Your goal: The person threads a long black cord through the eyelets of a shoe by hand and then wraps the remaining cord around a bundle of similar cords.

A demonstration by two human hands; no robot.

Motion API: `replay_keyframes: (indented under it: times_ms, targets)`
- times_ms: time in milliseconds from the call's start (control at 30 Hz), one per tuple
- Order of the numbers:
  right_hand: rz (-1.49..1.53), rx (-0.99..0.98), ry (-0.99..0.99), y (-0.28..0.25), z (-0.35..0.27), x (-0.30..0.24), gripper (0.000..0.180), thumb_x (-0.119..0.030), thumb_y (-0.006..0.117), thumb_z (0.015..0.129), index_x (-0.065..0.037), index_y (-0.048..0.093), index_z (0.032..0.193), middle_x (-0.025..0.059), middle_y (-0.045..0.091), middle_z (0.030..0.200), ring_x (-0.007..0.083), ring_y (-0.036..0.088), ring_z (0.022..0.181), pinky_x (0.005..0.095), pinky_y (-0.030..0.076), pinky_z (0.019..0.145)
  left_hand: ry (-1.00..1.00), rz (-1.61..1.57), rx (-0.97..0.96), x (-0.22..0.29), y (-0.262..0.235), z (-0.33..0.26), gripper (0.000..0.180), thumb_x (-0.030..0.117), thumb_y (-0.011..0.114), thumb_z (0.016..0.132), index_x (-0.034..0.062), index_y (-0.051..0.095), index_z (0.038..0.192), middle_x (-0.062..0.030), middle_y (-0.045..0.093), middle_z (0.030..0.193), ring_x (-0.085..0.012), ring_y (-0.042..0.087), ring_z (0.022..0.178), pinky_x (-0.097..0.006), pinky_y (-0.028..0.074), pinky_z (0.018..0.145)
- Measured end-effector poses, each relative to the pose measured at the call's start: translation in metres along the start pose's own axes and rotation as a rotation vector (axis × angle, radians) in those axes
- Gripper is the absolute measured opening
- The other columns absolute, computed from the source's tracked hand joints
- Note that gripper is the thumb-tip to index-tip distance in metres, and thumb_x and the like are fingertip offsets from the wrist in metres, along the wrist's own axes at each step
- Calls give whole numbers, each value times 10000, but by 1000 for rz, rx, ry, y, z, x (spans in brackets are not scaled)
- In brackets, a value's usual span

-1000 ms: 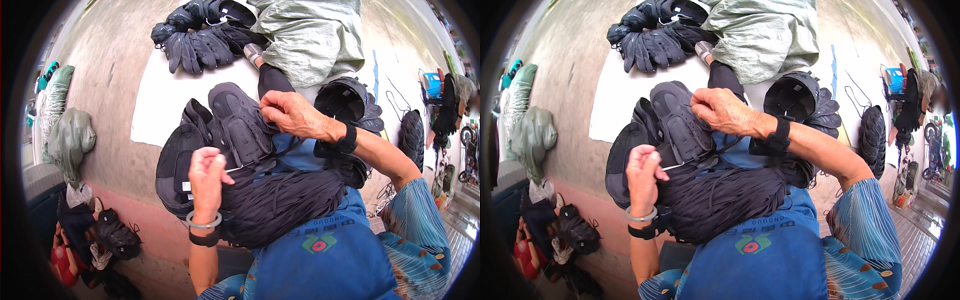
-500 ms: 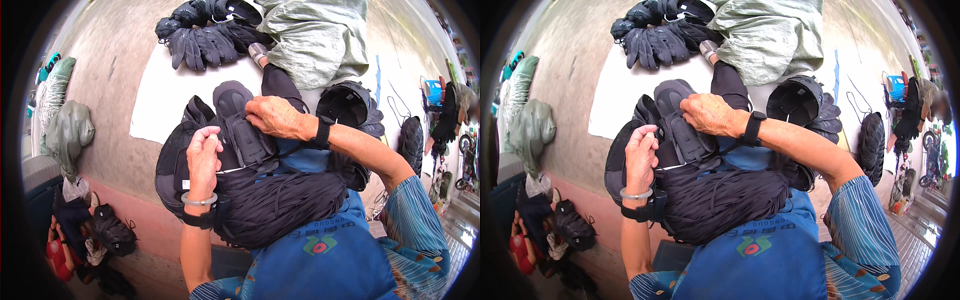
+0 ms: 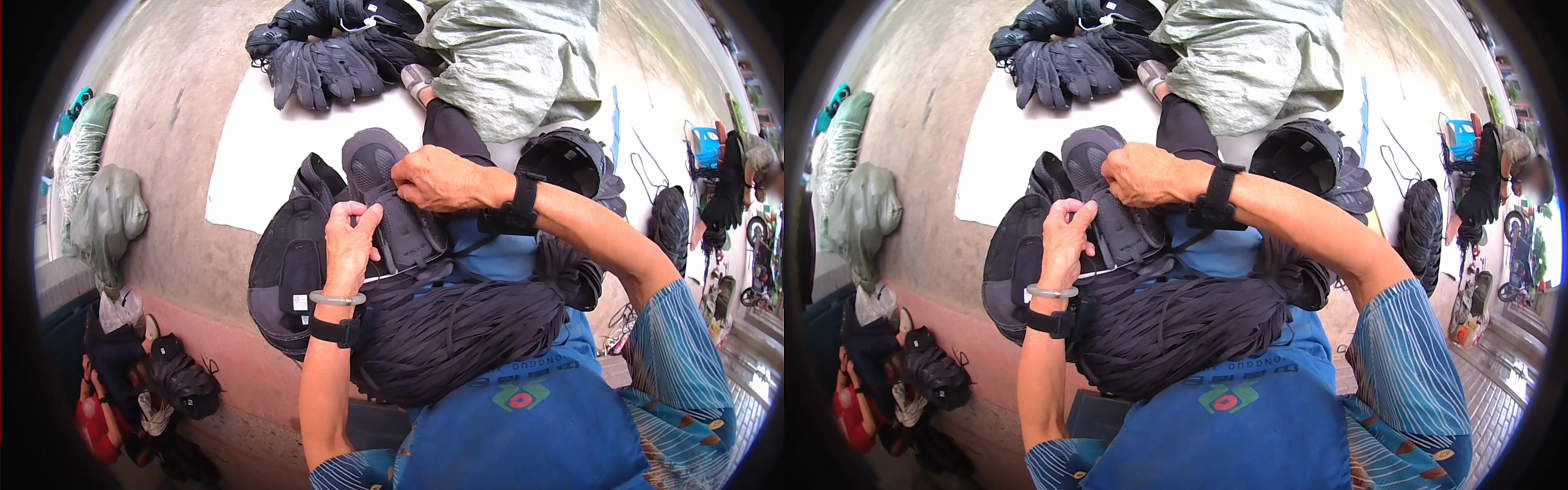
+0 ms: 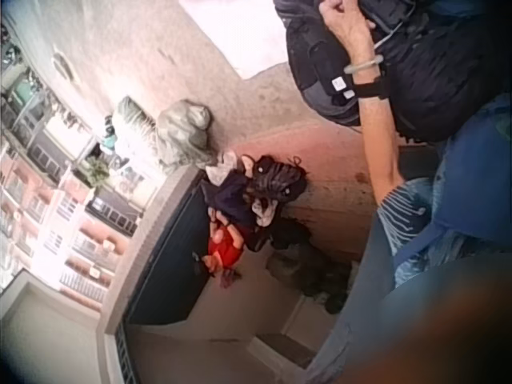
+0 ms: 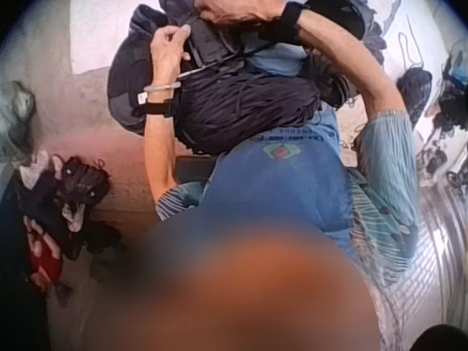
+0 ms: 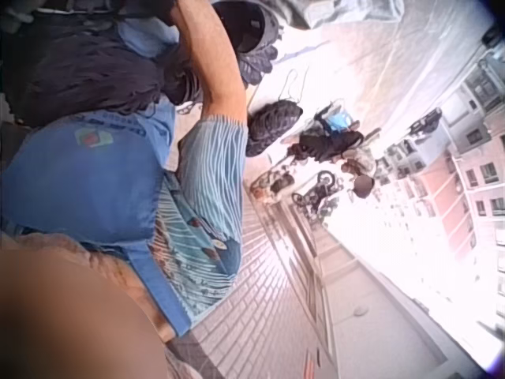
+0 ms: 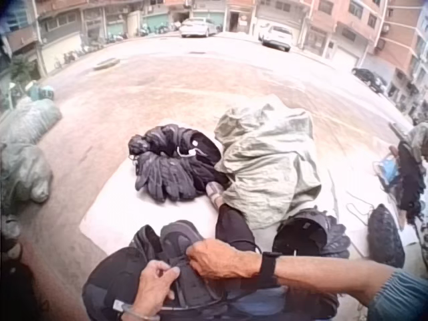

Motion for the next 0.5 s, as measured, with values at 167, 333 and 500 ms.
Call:
replay_keyframes:
  times_ms: [167, 333, 500]
  targets:
    - [14, -178, 50, -6, 15, 3, 166, -106, 532, 762, 27, 631, 782, 223, 622, 716, 392, 630, 730, 435, 502, 680, -21, -98, -43, -2, -1, 1, 213, 205, 689, 858, 58, 535, 878, 39, 446, 673, -23, 369, 444, -198, 395, 348]
    - [-38, -184, -68, -10, 20, -4, 160, -100, 535, 743, 27, 630, 757, 223, 616, 693, 392, 620, 701, 443, 490, 645, -38, -121, -68, -3, -1, 4, 219, 223, 683, 865, 61, 537, 877, 46, 441, 666, -22, 361, 446, -199, 396, 352]
    - [17, -283, -10, -17, 31, -1, 170, -118, 555, 746, 15, 651, 791, 179, 636, 700, 325, 626, 677, 412, 483, 626, -50, -156, -74, -7, -4, 9, 236, 232, 691, 863, 46, 549, 895, 13, 479, 733, -44, 430, 510, -191, 387, 342]
Point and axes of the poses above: each hand's wrist, its own z-axis towards the middle knuckle, its own y-axis out of the palm, x = y × z, the point moved 1 cm from there along z, towards the middle knuckle
